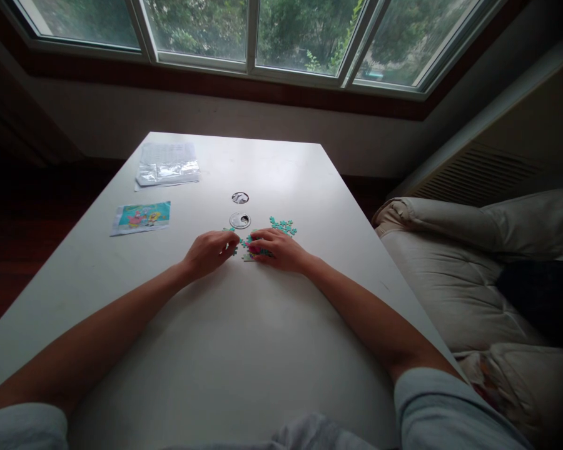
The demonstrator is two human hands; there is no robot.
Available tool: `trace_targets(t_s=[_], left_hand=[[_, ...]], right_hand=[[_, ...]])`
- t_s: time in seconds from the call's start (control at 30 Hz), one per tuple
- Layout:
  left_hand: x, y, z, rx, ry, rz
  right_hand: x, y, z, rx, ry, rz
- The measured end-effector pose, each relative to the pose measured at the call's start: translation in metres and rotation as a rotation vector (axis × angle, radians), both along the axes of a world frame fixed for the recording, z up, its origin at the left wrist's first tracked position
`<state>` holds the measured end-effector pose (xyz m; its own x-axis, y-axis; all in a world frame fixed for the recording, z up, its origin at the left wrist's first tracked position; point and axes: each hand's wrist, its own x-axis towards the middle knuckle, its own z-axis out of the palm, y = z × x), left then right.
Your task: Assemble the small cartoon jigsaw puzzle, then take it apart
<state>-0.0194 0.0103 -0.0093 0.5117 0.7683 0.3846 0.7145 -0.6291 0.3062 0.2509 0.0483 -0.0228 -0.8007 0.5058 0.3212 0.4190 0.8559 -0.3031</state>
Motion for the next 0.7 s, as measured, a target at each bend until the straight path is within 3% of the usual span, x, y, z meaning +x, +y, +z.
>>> trace_targets(t_s=[0.27, 0.43, 0.53, 0.7], left_hand=[[0.008, 0.009, 0.012, -0.216, -0.253, -0.020], [0.005, 0.027, 0.011, -0.438, -0.296, 0.079], [0.004, 0.038, 0.011, -0.468, -0.286, 0.117], [0.009, 0.053, 0.010, -0.467, -0.304, 0.032]], right_hand=[[0.004, 0.001, 0.003, -0.011, 0.023, 0.031], [0.005, 0.002, 0.000, -0.016, 0.049, 0.026], [0.006, 0.004, -0.001, -0.008, 0.064, 0.029], [0.009, 0.007, -0.003, 0.013, 0.085, 0.007]])
